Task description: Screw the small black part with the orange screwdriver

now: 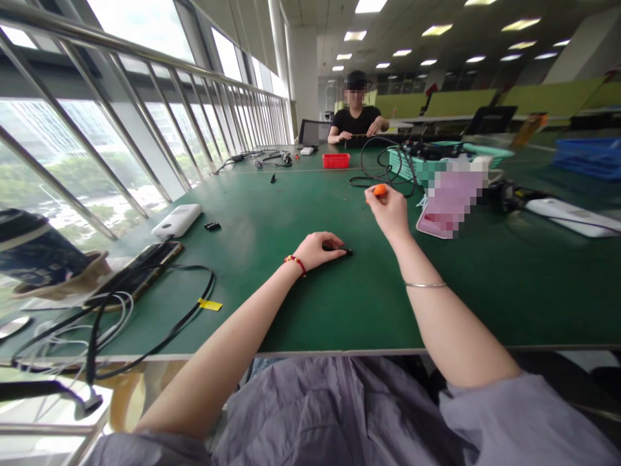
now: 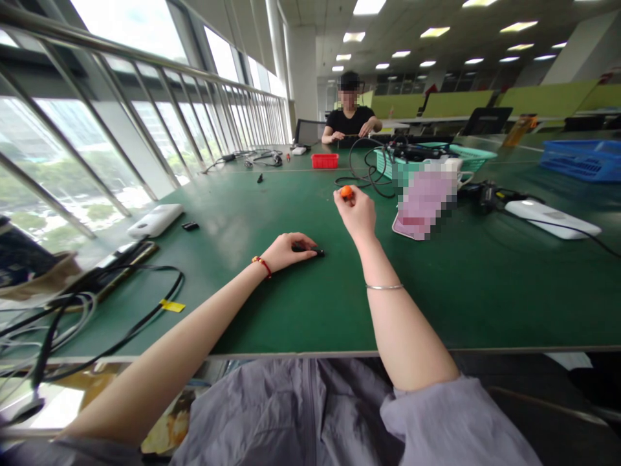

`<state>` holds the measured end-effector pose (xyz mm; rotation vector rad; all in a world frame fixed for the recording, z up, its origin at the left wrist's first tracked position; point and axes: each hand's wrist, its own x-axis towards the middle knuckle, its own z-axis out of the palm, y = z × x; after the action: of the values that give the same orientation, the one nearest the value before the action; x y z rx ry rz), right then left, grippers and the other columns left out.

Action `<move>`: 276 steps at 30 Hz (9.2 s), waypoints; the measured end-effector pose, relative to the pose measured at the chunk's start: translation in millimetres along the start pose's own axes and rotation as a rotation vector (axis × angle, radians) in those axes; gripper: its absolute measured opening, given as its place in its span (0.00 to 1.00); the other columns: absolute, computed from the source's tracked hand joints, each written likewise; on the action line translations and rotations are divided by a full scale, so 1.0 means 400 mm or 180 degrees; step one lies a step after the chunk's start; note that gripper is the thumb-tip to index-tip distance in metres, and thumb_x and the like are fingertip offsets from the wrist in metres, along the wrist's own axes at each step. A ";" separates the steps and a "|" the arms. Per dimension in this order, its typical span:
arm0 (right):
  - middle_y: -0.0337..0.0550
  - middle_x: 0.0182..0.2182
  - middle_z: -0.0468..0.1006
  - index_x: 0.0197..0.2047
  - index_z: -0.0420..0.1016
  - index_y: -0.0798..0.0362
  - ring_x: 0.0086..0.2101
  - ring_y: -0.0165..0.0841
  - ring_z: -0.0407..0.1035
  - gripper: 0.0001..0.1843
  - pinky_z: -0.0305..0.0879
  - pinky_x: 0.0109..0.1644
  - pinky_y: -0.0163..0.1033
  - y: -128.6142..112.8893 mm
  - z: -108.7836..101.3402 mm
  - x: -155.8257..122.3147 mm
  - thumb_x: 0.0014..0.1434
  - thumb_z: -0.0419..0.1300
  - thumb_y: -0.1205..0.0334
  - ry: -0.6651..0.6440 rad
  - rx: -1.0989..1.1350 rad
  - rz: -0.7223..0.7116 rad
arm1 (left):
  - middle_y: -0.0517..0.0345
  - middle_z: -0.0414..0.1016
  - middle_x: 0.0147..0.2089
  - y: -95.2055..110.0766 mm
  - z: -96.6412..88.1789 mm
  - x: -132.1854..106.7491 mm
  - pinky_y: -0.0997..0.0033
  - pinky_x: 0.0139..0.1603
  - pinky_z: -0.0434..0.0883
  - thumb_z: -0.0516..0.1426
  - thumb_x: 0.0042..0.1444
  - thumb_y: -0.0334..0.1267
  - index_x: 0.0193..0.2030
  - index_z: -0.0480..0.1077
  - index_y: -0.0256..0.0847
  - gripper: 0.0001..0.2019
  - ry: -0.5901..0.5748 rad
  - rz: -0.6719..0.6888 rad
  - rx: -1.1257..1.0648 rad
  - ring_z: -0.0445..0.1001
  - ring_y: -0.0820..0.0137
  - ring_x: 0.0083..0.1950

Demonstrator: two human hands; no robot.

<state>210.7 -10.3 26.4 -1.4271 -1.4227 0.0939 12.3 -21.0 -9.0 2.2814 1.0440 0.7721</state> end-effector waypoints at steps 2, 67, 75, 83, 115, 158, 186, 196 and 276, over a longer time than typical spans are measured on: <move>0.44 0.28 0.75 0.33 0.73 0.53 0.34 0.36 0.71 0.20 0.65 0.40 0.38 -0.026 -0.013 0.002 0.59 0.50 0.46 0.0159 0.0036 -0.0028 | 0.56 0.80 0.35 0.004 0.004 0.003 0.72 0.41 0.73 0.62 0.49 0.42 0.37 0.77 0.38 0.11 -0.0003 0.0031 0.0039 0.76 0.70 0.36; 0.36 0.20 0.63 0.24 0.58 0.48 0.24 0.32 0.60 0.16 0.62 0.35 0.41 -0.091 -0.008 -0.030 0.54 0.57 0.48 0.0552 0.0257 -0.0572 | 0.58 0.78 0.35 -0.016 -0.008 0.007 0.73 0.39 0.71 0.61 0.50 0.38 0.36 0.78 0.40 0.08 0.0137 0.0054 0.0389 0.74 0.71 0.36; 0.39 0.27 0.70 0.33 0.63 0.48 0.28 0.34 0.66 0.09 0.65 0.35 0.42 -0.080 0.000 -0.025 0.51 0.57 0.55 0.0322 0.0416 -0.0643 | 0.58 0.78 0.34 -0.014 -0.008 0.006 0.73 0.39 0.71 0.61 0.50 0.37 0.36 0.78 0.39 0.07 0.0136 0.0046 0.0403 0.74 0.71 0.36; 0.39 0.29 0.71 0.40 0.62 0.47 0.28 0.36 0.67 0.15 0.63 0.35 0.42 -0.095 -0.003 -0.039 0.49 0.58 0.54 0.0231 0.0193 -0.0695 | 0.58 0.78 0.34 -0.017 -0.006 0.007 0.73 0.39 0.71 0.60 0.50 0.37 0.36 0.78 0.39 0.07 0.0150 0.0063 0.0426 0.74 0.71 0.36; 0.36 0.24 0.68 0.37 0.65 0.47 0.24 0.33 0.62 0.14 0.60 0.30 0.39 -0.098 -0.003 -0.040 0.49 0.59 0.52 0.0205 0.0195 -0.0711 | 0.58 0.77 0.35 -0.017 -0.007 0.006 0.73 0.39 0.71 0.60 0.49 0.35 0.36 0.77 0.40 0.08 0.0095 0.0117 0.0622 0.73 0.71 0.36; 0.39 0.27 0.72 0.39 0.65 0.49 0.26 0.34 0.68 0.19 0.66 0.33 0.42 -0.076 0.025 -0.027 0.49 0.61 0.47 -0.0095 0.0513 -0.0556 | 0.58 0.76 0.37 -0.026 -0.013 0.010 0.69 0.43 0.71 0.59 0.51 0.34 0.39 0.77 0.41 0.09 0.0249 -0.0040 0.0943 0.73 0.69 0.38; 0.35 0.24 0.69 0.43 0.67 0.48 0.24 0.32 0.64 0.17 0.62 0.30 0.39 -0.087 0.029 -0.037 0.49 0.58 0.54 -0.0177 0.0459 -0.0446 | 0.57 0.76 0.37 -0.021 -0.014 0.007 0.69 0.44 0.72 0.59 0.51 0.34 0.38 0.77 0.41 0.08 0.0255 -0.0055 0.0985 0.73 0.69 0.39; 0.38 0.24 0.71 0.30 0.68 0.49 0.27 0.35 0.66 0.08 0.66 0.39 0.43 -0.097 0.023 -0.041 0.51 0.56 0.53 -0.0093 0.0417 -0.0403 | 0.58 0.76 0.37 -0.028 -0.013 0.009 0.69 0.44 0.72 0.59 0.50 0.34 0.39 0.77 0.41 0.09 0.0273 -0.0036 0.0965 0.73 0.68 0.39; 0.37 0.24 0.71 0.36 0.69 0.49 0.27 0.34 0.67 0.14 0.61 0.32 0.37 -0.131 0.034 -0.070 0.52 0.57 0.47 -0.0251 0.0196 -0.0586 | 0.57 0.76 0.36 -0.035 -0.012 0.010 0.66 0.42 0.70 0.59 0.50 0.37 0.34 0.74 0.40 0.05 0.0385 -0.0104 0.1098 0.72 0.66 0.39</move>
<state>158.0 -38.1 40.0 -1.2480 -1.5963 0.0766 4.3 -8.8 -13.4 2.5196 1.3568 0.7739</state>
